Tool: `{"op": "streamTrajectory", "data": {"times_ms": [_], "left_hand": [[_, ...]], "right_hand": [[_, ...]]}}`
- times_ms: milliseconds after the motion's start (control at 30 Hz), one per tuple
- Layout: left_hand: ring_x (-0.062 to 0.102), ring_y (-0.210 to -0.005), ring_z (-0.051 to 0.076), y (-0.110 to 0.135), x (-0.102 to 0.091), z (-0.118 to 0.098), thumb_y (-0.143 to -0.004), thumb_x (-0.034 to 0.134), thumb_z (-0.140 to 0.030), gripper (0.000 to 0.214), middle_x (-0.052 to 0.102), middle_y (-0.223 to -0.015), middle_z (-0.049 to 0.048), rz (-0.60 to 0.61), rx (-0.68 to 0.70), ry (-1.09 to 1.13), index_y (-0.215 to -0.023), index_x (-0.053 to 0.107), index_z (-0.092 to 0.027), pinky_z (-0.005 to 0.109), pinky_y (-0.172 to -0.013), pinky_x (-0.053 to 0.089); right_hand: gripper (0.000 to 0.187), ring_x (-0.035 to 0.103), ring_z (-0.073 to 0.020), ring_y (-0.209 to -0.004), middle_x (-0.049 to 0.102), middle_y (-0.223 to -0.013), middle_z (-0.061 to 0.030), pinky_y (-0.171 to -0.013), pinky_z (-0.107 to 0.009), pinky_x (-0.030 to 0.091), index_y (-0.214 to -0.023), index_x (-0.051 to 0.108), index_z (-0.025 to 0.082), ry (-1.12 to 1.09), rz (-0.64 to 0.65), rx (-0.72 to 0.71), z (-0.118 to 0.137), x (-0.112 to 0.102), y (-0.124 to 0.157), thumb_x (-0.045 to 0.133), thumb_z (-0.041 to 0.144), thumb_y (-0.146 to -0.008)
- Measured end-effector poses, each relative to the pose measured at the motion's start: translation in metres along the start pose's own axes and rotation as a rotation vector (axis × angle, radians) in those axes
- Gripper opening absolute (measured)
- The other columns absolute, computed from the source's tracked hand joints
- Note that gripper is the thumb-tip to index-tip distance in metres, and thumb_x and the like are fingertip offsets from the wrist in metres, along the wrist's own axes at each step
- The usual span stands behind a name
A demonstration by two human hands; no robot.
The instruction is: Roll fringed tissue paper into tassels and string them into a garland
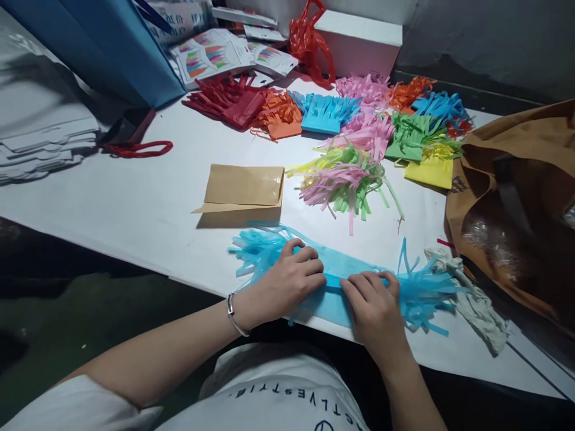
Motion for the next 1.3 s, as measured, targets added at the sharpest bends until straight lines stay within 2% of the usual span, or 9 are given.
{"op": "streamTrajectory", "data": {"times_ms": [233, 400, 500, 600, 733, 867, 967, 1100, 1300], "left_hand": [[0.056, -0.098, 0.023, 0.009, -0.001, -0.003, -0.094, 0.054, -0.009, 0.017, 0.07, -0.094, 0.0024, 0.024, -0.098, 0.025, -0.099, 0.065, -0.021, 0.047, -0.097, 0.029], [0.056, -0.089, 0.022, -0.003, -0.003, -0.008, -0.098, 0.049, -0.013, 0.015, 0.067, -0.085, 0.0032, 0.064, -0.272, -0.003, -0.096, 0.062, -0.019, 0.045, -0.091, 0.032], [0.054, -0.086, 0.023, -0.01, -0.003, -0.008, -0.096, 0.052, -0.014, 0.012, 0.067, -0.083, 0.0032, 0.085, -0.316, -0.035, -0.09, 0.062, -0.02, 0.043, -0.085, 0.032], [0.053, -0.088, 0.023, -0.012, -0.002, -0.007, -0.095, 0.053, -0.013, 0.014, 0.066, -0.085, 0.0032, 0.095, -0.291, -0.037, -0.088, 0.063, -0.02, 0.043, -0.085, 0.032], [0.054, -0.095, 0.024, -0.011, -0.001, -0.004, -0.093, 0.054, -0.01, 0.015, 0.067, -0.098, 0.0044, 0.092, -0.196, -0.039, -0.093, 0.065, -0.02, 0.045, -0.092, 0.032], [0.054, -0.105, 0.026, -0.008, -0.004, -0.003, -0.092, 0.058, -0.013, 0.014, 0.067, -0.108, 0.0051, 0.093, -0.076, -0.034, -0.098, 0.067, -0.021, 0.048, -0.099, 0.031], [0.055, -0.105, 0.025, -0.008, -0.005, -0.003, -0.093, 0.057, -0.013, 0.013, 0.068, -0.107, 0.005, 0.056, -0.015, -0.035, -0.096, 0.068, -0.02, 0.049, -0.101, 0.03], [0.057, -0.098, 0.021, -0.01, -0.003, -0.002, -0.094, 0.057, -0.014, 0.014, 0.069, -0.101, 0.0035, 0.022, -0.08, 0.066, -0.087, 0.068, -0.019, 0.045, -0.097, 0.032], [0.058, -0.091, 0.018, -0.01, -0.001, 0.002, -0.092, 0.066, -0.024, 0.011, 0.069, -0.096, 0.001, 0.066, -0.217, 0.212, -0.083, 0.07, -0.02, 0.037, -0.086, 0.035]], "right_hand": [[0.012, 0.063, -0.0247, -0.107, 0.074, -0.1, -0.003, -0.113, -0.057, 0.023, -0.1, 0.068, 0.021, -0.01, -0.072, 0.122, -0.008, -0.014, 0.02, 0.057, 0.022, -0.098], [0.014, 0.063, -0.025, -0.1, 0.071, -0.094, -0.0042, -0.11, -0.057, 0.027, -0.081, 0.063, 0.019, 0.068, -0.097, 0.313, 0.004, -0.009, 0.009, 0.061, 0.019, -0.094], [0.011, 0.062, -0.0269, -0.099, 0.07, -0.096, -0.0067, -0.106, -0.057, 0.031, -0.081, 0.063, 0.019, 0.139, -0.133, 0.401, 0.007, -0.008, 0.005, 0.064, 0.021, -0.092], [0.004, 0.061, -0.0257, -0.098, 0.07, -0.097, -0.0067, -0.106, -0.056, 0.03, -0.091, 0.066, 0.02, 0.162, -0.172, 0.333, 0.011, -0.006, 0.001, 0.063, 0.016, -0.092], [0.009, 0.06, -0.0212, -0.096, 0.071, -0.093, -0.0027, -0.105, -0.049, 0.028, -0.097, 0.066, 0.02, 0.019, -0.087, 0.124, 0.014, 0.001, -0.003, 0.06, 0.013, -0.094], [0.013, 0.058, -0.0176, -0.085, 0.069, -0.085, -0.0027, -0.096, -0.042, 0.03, -0.087, 0.064, 0.018, -0.019, -0.071, 0.138, 0.01, 0.005, -0.006, 0.056, 0.013, -0.096], [0.01, 0.057, -0.018, -0.086, 0.069, -0.087, -0.0033, -0.095, -0.042, 0.029, -0.09, 0.064, 0.018, -0.049, -0.059, 0.132, 0.01, 0.006, -0.009, 0.056, 0.016, -0.096], [0.013, 0.056, -0.0178, -0.087, 0.068, -0.09, -0.003, -0.095, -0.041, 0.028, -0.095, 0.064, 0.02, -0.07, 0.021, 0.069, 0.011, 0.009, -0.007, 0.053, 0.014, -0.097], [0.011, 0.058, -0.0189, -0.089, 0.067, -0.092, -0.0034, -0.099, -0.043, 0.031, -0.095, 0.065, 0.02, -0.036, -0.018, 0.145, -0.007, -0.003, 0.014, 0.055, 0.016, -0.096]]}}
Point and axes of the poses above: each hand's wrist, its own y-axis away from the middle knuckle, its own x-axis out of the palm, z = x × y, the point moved 1 cm from there along -y, towards the middle knuckle
